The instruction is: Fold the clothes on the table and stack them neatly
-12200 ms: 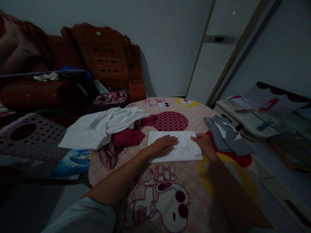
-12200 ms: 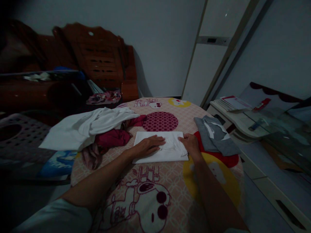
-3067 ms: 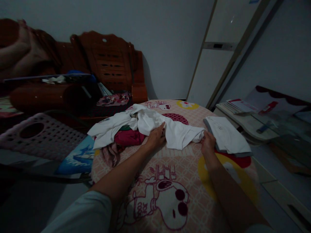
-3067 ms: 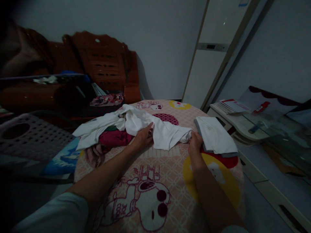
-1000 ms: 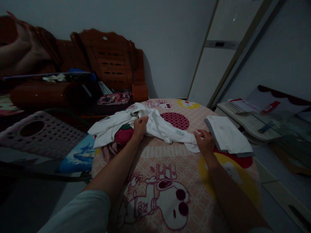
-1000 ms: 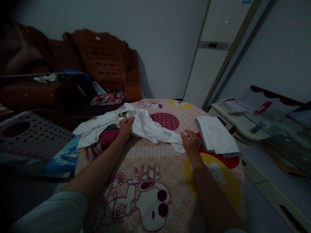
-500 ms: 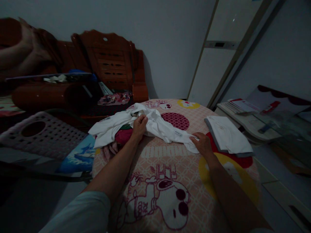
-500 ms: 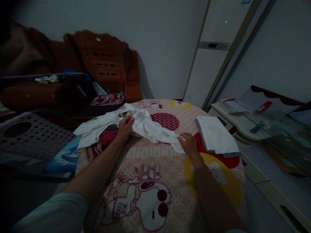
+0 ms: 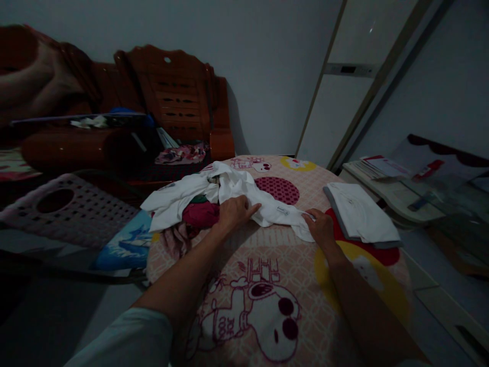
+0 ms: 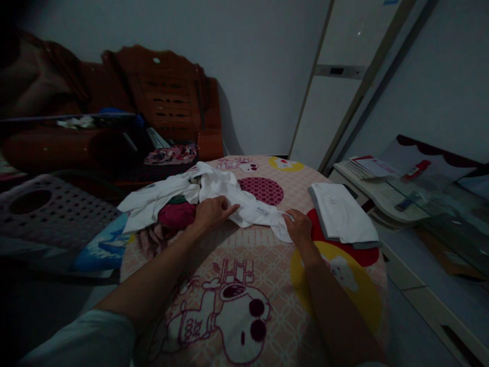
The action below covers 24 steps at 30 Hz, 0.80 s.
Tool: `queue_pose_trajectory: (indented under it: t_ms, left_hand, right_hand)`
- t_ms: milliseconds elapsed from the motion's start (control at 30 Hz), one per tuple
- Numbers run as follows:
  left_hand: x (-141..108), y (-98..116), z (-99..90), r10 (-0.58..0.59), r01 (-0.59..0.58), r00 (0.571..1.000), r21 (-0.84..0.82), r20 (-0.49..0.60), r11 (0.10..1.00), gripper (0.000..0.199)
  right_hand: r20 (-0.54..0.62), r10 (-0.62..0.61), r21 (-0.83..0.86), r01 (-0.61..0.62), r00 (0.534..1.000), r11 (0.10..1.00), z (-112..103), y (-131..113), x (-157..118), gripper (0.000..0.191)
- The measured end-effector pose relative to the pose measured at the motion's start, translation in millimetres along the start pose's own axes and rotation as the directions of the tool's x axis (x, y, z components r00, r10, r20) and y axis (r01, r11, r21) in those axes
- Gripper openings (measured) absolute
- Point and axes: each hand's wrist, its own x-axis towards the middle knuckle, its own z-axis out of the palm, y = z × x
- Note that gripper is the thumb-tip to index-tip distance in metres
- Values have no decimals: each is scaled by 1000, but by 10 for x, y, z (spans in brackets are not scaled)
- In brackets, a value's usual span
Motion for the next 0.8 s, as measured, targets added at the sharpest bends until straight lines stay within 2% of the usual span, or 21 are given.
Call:
queue_pose_trajectory:
  t_ms: [100,167,333,433,533,600,667,733,800]
  left_hand:
    - [42,-66,70,-8,1,995,76,97,997,38]
    - [73,-127,116,7,-11,996,45,90,999,29]
    - [102,-208,206,46,-48,999,-162,-16,986,17]
    - [99,-176,204,92,-142,984,-361,-154,922,13]
    - [116,-127,173,124,-255,957,-555,-263,792,12]
    - [149,-118,156,90,-269,957,-724,-277,635,19]
    - [200,-145,146,-7,-218,970,-878,-244,426,28]
    - [258,-204,135,-130,-146,974,-956,-184,255,34]
    - [311,-280,113,-239,-107,960,-977,-150,182,35]
  right_hand:
    - [-6,-10,3,10,1000,1000,11,-1,-3,27]
    - [-10,-17,3,17,1000,1000,17,6,-3,28]
    - [-22,-31,27,32,999,999,9,-8,3,33]
    - [7,-108,79,107,994,991,25,-70,-10,36]
    - [100,-226,133,212,969,968,88,-145,-40,45]
    - [127,-242,195,215,962,957,134,-180,-52,39]
    - [120,-182,294,140,976,945,153,-195,-45,31]
    - [138,-67,402,5,988,916,136,-182,-17,28]
    - [148,92,504,-156,985,850,93,-145,23,30]
